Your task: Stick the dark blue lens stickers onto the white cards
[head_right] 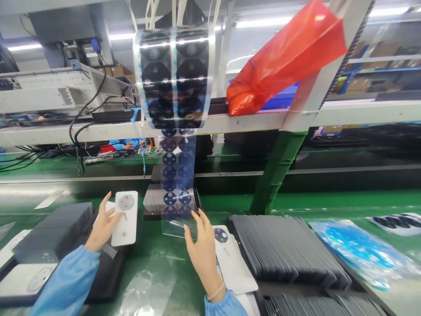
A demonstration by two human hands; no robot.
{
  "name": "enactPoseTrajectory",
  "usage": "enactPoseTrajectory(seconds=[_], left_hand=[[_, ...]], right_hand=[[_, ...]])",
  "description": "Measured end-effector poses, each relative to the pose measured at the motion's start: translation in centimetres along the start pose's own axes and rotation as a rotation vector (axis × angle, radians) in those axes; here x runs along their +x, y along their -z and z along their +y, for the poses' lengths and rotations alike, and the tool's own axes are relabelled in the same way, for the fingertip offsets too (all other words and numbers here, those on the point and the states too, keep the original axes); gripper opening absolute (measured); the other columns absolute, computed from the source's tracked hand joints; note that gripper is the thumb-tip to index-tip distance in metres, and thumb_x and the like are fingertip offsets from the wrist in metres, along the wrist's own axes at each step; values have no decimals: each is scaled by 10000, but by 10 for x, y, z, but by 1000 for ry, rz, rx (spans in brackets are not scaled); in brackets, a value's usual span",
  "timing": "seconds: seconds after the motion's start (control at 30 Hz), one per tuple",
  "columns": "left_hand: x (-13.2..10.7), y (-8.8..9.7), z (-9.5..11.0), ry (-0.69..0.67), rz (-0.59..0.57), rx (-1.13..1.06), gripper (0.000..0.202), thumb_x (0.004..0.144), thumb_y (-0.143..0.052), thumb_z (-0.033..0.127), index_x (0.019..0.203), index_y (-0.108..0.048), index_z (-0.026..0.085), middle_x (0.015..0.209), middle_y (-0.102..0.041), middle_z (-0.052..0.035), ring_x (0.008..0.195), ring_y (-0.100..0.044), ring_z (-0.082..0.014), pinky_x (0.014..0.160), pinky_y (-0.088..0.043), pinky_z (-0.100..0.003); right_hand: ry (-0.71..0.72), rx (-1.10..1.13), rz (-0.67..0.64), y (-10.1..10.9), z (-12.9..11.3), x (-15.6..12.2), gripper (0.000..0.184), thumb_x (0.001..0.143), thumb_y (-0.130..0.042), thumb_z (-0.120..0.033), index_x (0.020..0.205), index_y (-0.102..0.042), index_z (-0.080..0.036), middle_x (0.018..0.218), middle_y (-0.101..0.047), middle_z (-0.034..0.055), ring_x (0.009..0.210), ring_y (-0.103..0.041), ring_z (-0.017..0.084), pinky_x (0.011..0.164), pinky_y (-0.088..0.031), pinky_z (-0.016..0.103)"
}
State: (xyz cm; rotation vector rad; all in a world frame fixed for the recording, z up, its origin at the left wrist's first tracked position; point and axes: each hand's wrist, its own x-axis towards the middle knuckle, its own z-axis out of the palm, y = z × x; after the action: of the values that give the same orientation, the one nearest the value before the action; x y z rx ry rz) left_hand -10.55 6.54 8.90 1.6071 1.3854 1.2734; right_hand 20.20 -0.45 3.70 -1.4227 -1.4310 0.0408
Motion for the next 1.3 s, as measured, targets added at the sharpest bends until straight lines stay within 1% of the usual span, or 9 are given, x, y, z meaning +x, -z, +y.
enactPoseTrajectory(seconds=[0.17, 0.33, 0.47, 0.63, 0.77, 0.9, 1.07, 1.17, 1.3], left_hand=[[-5, -68, 17, -48, -145, 36, 306, 807, -549, 358, 1004, -723, 200, 1140, -685, -99, 1135, -593, -285, 1044, -410, -422], [5, -126, 19, 5, -227, -84, 401, 771, -666, 436, 1079, -706, 182, 1187, -680, -122, 1150, -590, -303, 1030, -413, -423], [12, -154, 23, -26, -221, -133, 372, 745, -699, 427, 1002, -709, 159, 1115, -705, -122, 1088, -618, -295, 993, -431, -410], [2, -155, 36, -103, -239, -161, 253, 790, -634, 395, 857, -704, 162, 899, -726, -70, 851, -660, -232, 813, -507, -342], [-17, -139, 47, -178, -203, -146, 200, 813, -612, 367, 820, -697, 186, 906, -714, -48, 854, -643, -211, 810, -495, -315], [-34, -127, 52, -214, -161, -136, 183, 837, -601, 337, 812, -707, 190, 886, -723, -45, 871, -653, -211, 819, -500, -306], [-47, -127, 53, -192, -73, -137, 195, 857, -586, 339, 845, -708, 188, 893, -725, -45, 886, -659, -209, 838, -503, -300], [-50, -131, 50, -202, -21, -133, 205, 864, -571, 344, 845, -697, 184, 874, -720, -45, 868, -657, -208, 817, -506, -299], [-52, -135, 44, -195, 9, -124, 204, 862, -570, 348, 873, -695, 187, 904, -724, -53, 878, -659, -214, 828, -507, -311]], right_hand=[[47, 13, -6, -11, -7, 3, 359, 938, -467, -373, 1268, -519, -238, 1348, -507, 128, 1226, -500, 290, 990, -445, 497], [141, -42, 3, -12, -6, 11, 365, 935, -488, -348, 1284, -511, -240, 1362, -502, 137, 1209, -514, 304, 953, -459, 498], [291, -120, 0, -8, -6, 26, 405, 937, -501, -313, 1335, -486, -239, 1417, -474, 134, 1275, -467, 310, 989, -426, 496], [419, -199, -28, -6, -7, 48, 472, 963, -485, -304, 1425, -407, -246, 1489, -410, 115, 1360, -389, 295, 1086, -320, 524], [539, -103, -71, -3, -10, 53, 529, 962, -511, -269, 1464, -343, -257, 1423, -505, 94, 1309, -471, 245, 1073, -371, 456], [598, -33, -14, 1, -20, 43, 433, 941, -562, -224, 1364, -471, -227, 1296, -620, 103, 1189, -586, 230, 987, -451, 417], [611, 0, 86, -1, -30, 34, 248, 912, -572, -117, 1141, -604, -207, 1178, -693, 100, 1108, -641, 222, 918, -494, 402], [636, -7, 169, -7, -28, 28, 271, 893, -559, -47, 1099, -619, -213, 1121, -719, 91, 1059, -670, 206, 858, -524, 369], [732, -37, 185, -14, -19, 14, 377, 875, -536, 3, 1206, -587, -169, 1185, -685, 130, 1171, -605, 233, 894, -544, 372]])
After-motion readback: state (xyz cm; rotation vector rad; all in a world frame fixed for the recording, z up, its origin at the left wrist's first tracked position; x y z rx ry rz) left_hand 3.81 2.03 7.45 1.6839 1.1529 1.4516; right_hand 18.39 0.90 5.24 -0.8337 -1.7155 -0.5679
